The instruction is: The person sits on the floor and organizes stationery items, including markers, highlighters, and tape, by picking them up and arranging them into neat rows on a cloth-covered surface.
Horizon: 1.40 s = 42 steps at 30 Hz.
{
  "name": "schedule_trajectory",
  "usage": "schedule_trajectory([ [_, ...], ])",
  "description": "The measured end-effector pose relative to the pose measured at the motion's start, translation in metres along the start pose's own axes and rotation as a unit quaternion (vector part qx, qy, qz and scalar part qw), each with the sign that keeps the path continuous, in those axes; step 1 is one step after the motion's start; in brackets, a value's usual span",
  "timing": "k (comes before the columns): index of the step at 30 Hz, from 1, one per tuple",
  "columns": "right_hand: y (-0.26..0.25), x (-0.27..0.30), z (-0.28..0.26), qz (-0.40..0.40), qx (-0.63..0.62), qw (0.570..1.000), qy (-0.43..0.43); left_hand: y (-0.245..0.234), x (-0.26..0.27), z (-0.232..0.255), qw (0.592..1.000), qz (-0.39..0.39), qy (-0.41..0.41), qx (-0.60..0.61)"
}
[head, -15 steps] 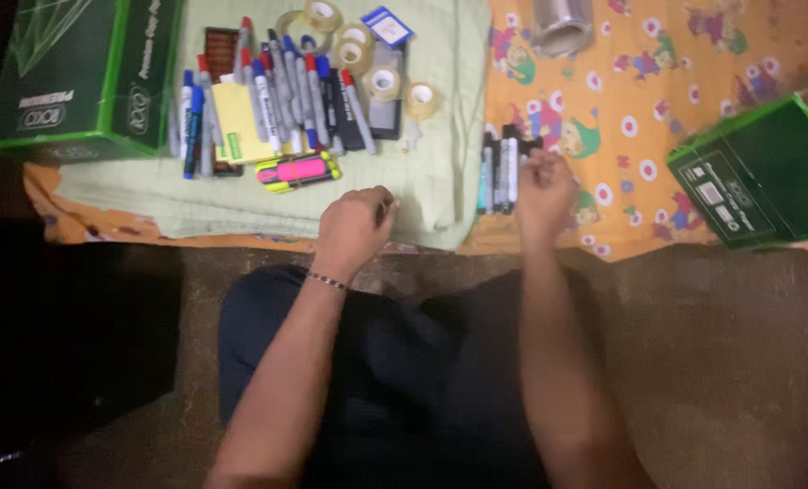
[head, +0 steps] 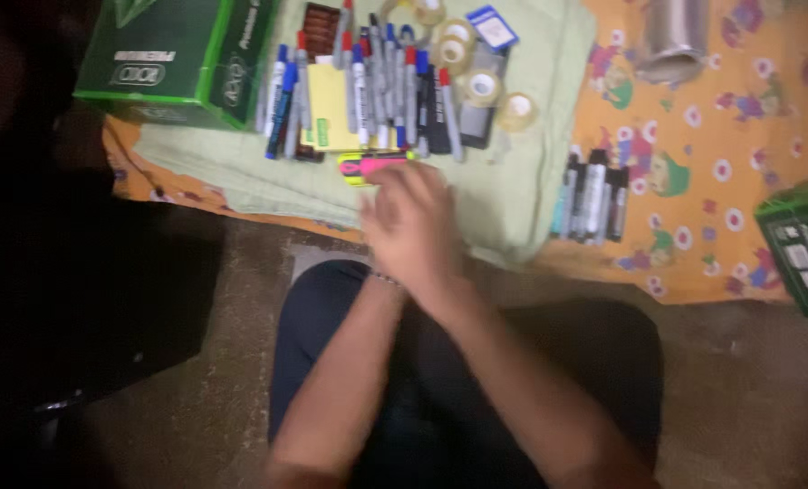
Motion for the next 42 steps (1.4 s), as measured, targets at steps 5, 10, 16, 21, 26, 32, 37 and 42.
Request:
schedule_trajectory([
  [5,0.107,-0.015,-0.026,-0.119,-0.006,0.992,-0.042,0.001,-0.009,0.007,0.998,0.034,-0.02,0.038],
  [10,0.185,-0.015,-0.019,-0.182,0.044,0.981,-0.053,-0.001,-0.023,-0.024,0.99,0.118,-0.022,0.07],
  [16,0.219,-0.024,0.0,-0.191,0.124,0.97,-0.081,0.009,-0.027,-0.035,0.988,0.106,-0.038,0.108],
  [21,0.217,-0.035,0.008,-0.152,0.151,0.976,-0.051,0.007,-0.029,-0.03,0.984,0.138,-0.028,0.112],
  [26,0.215,-0.04,0.016,-0.121,0.17,0.978,0.005,0.006,-0.028,-0.028,0.984,0.119,-0.017,0.129],
  [32,0.211,-0.044,0.021,-0.142,0.177,0.974,0.025,0.009,-0.028,-0.022,0.979,0.13,-0.025,0.154],
  [37,0.207,-0.044,0.022,-0.151,0.165,0.974,0.027,0.011,-0.026,-0.023,0.983,0.099,-0.015,0.151],
  [42,0.209,-0.038,0.029,-0.141,0.158,0.977,0.022,0.011,-0.028,-0.022,0.98,0.11,-0.007,0.168],
])
Point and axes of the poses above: each hand's wrist, its own x-axis away from the middle knuckle, its own y-axis out of the palm, z = x × y, the point moved 3 cm from there along -x, towards the middle knuckle, and after that the axes turned 13 degrees about z, right-handed, at the moved point
